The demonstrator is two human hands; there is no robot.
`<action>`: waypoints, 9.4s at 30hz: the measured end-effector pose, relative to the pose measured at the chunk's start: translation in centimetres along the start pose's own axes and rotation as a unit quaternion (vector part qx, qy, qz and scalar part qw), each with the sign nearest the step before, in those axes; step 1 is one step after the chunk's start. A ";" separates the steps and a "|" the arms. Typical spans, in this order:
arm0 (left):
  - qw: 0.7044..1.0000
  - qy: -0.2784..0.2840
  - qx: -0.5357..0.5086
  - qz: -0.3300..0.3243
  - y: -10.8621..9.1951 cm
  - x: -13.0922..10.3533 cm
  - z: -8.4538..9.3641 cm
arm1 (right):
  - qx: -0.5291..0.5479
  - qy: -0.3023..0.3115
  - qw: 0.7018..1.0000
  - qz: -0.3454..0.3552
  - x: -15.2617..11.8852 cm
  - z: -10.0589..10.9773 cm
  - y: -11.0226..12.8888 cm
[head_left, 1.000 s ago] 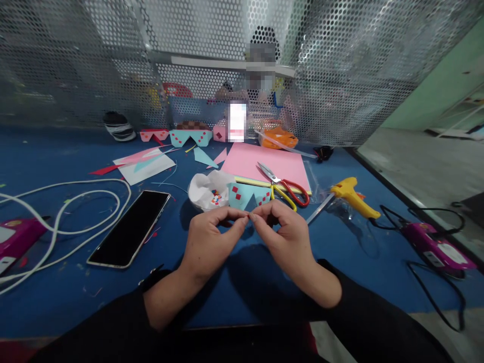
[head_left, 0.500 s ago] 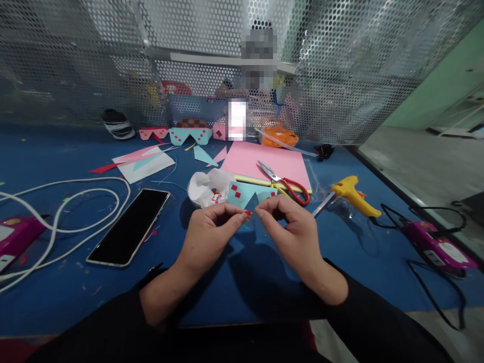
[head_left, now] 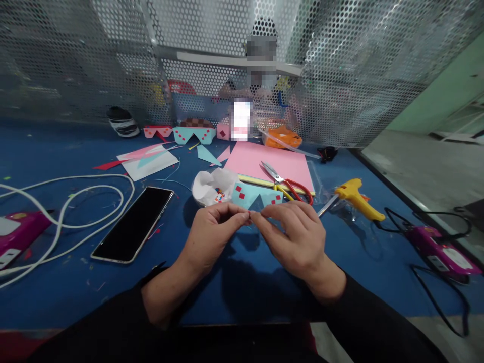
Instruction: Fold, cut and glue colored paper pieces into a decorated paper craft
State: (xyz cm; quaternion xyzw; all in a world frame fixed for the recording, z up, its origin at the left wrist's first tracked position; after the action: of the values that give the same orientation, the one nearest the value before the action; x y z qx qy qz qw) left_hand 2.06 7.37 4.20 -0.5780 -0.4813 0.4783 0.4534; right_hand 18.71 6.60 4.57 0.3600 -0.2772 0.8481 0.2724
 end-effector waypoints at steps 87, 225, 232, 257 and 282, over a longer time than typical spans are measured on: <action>0.992 0.006 0.121 -0.045 0.0 -0.3 -0.3 | 0.375 0.129 0.840 -0.370 -0.3 0.4 -3.5; 0.969 -0.193 0.091 -0.125 -1.1 -1.0 0.6 | 0.546 -0.083 0.642 -0.532 -0.8 -2.6 -2.0; 0.783 -0.127 0.496 -0.355 -3.1 -2.2 0.9 | 0.499 -0.051 0.734 -0.458 -0.2 -1.4 -1.1; 0.619 -0.104 0.774 0.088 -13.0 27.4 25.7 | 0.135 0.085 0.941 -0.299 -2.2 -3.1 -0.9; 0.556 -0.107 0.823 0.032 -12.1 27.2 22.4 | 0.094 0.195 0.942 -0.256 -1.1 -3.5 -1.2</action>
State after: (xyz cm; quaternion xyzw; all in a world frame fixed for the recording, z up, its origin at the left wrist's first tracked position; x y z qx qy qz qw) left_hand -19.41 37.25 9.98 0.0874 0.0962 0.7391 0.6610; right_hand 18.55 9.48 1.98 0.2708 -0.0363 0.8253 0.4942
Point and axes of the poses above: each hand's wrist, its own x-axis towards the middle knuckle, its own z-axis out of the back of the hand, y = z × x, the point moved 1 cm from there along x, towards the middle knuckle, and after that the axes turned 4 degrees about z, right-handed, at the moved point
